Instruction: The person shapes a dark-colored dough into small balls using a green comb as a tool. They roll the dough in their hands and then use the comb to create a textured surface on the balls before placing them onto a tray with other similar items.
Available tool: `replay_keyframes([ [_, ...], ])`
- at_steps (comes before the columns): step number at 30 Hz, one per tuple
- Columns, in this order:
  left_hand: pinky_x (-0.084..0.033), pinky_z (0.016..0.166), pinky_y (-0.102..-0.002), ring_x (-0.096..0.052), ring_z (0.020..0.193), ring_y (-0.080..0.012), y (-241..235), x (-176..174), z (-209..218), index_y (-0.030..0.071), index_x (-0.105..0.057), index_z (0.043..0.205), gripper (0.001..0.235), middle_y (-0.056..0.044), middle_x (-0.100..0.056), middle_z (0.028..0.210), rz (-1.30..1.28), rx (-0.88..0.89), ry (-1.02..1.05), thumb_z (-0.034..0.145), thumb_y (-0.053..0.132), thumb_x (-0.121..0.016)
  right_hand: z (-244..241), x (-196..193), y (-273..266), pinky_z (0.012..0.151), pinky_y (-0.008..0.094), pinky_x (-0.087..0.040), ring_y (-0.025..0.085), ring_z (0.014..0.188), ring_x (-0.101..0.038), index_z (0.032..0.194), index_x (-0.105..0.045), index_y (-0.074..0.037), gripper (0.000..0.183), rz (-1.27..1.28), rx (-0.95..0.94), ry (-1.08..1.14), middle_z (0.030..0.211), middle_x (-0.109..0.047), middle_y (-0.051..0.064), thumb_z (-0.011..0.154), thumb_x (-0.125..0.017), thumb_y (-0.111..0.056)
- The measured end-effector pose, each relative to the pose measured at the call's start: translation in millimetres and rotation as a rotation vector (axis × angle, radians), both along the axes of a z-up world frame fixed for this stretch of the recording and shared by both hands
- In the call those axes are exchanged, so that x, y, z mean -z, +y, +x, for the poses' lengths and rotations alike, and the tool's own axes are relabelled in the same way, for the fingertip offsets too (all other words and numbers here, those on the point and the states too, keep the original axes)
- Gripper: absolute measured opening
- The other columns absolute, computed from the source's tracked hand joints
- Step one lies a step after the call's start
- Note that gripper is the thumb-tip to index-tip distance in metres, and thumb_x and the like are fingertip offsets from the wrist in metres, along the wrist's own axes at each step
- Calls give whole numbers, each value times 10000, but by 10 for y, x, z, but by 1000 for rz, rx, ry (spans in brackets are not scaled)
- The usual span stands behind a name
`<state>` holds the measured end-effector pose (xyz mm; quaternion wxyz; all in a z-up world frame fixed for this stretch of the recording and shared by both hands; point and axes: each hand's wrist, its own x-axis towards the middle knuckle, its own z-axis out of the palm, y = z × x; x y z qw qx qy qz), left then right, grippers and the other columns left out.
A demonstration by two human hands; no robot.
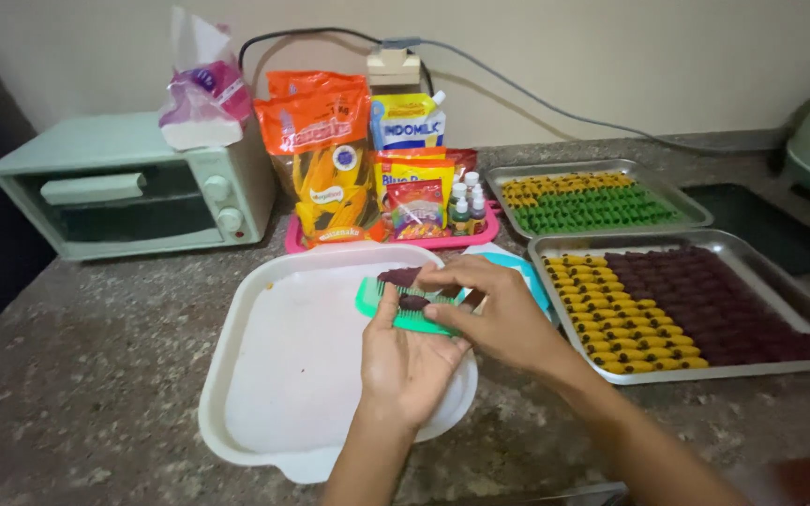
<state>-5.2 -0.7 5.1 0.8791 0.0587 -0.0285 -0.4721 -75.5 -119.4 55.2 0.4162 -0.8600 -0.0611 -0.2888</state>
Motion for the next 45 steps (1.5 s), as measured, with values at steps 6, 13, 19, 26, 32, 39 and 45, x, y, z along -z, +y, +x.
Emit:
replay_keyframes([
  [6, -561, 834, -286, -612, 1215, -264, -276, -62, -186, 104, -615, 1410, 531, -70, -678, 1250, -84, 71, 91, 1022, 454, -519, -214, 36, -241, 780, 265, -512, 150, 979, -663, 1116, -788, -166, 309, -122, 32, -117, 1033, -677, 26, 811, -838, -152],
  [13, -431, 1082, -431, -595, 1165, -180, -641, -176, -621, 75, -579, 1408, 563, -57, -638, 1354, 120, 54, 4, 1015, 460, -457, -630, 70, -602, 889, 353, -544, 232, 1001, -710, 1023, -769, -80, 164, -115, 69, -200, 1024, -714, 92, 860, -789, -87],
  [19, -468, 1010, -401, -571, 1212, -314, -968, -55, -881, 89, -559, 1293, 478, -150, -610, 1295, 40, 157, 70, 1052, 486, -445, -991, 108, -898, 673, 265, -516, 160, 989, -689, 1094, -778, -129, 245, 9, 87, -57, 1054, -690, 51, 857, -798, -188],
  [26, -418, 1056, -598, -562, 1062, -274, -1331, 32, -1239, 112, -593, 1224, 469, -115, -633, 1200, 70, 130, -23, 1067, 505, -390, -1333, 224, -1390, 671, 286, -586, 155, 798, -680, 1008, -795, -73, 153, 143, 146, -46, 973, -729, 64, 882, -765, -155],
  [32, -315, 1199, -656, -231, 1486, -468, -1621, 586, -1190, 178, -261, 1568, 639, -216, -192, 1604, -409, 257, -314, 1124, 565, -509, -1766, 293, -2544, 761, 302, -500, 144, 872, -698, 1004, -817, -146, 154, -125, 608, -66, 943, -788, 15, 886, -773, -234],
  [39, -458, 1237, -659, -233, 1482, -523, -1640, 629, -1165, 186, -130, 1544, 810, -256, -95, 1594, -223, 263, -254, 1048, 590, -626, -2186, 792, -3518, 1033, 560, -382, 280, 919, -729, 957, -848, -179, 154, -275, 1177, 321, 862, -805, 53, 864, -803, -294],
  [45, -429, 1274, -651, -272, 1484, -496, -1681, 727, -1162, 181, -121, 1541, 739, -263, -107, 1576, -340, 271, -331, 1132, 598, -574, -2162, 721, -3251, 934, 561, -400, 380, 958, -650, 852, -780, -132, 71, -490, 1262, 485, 808, -753, 121, 846, -800, -199],
])
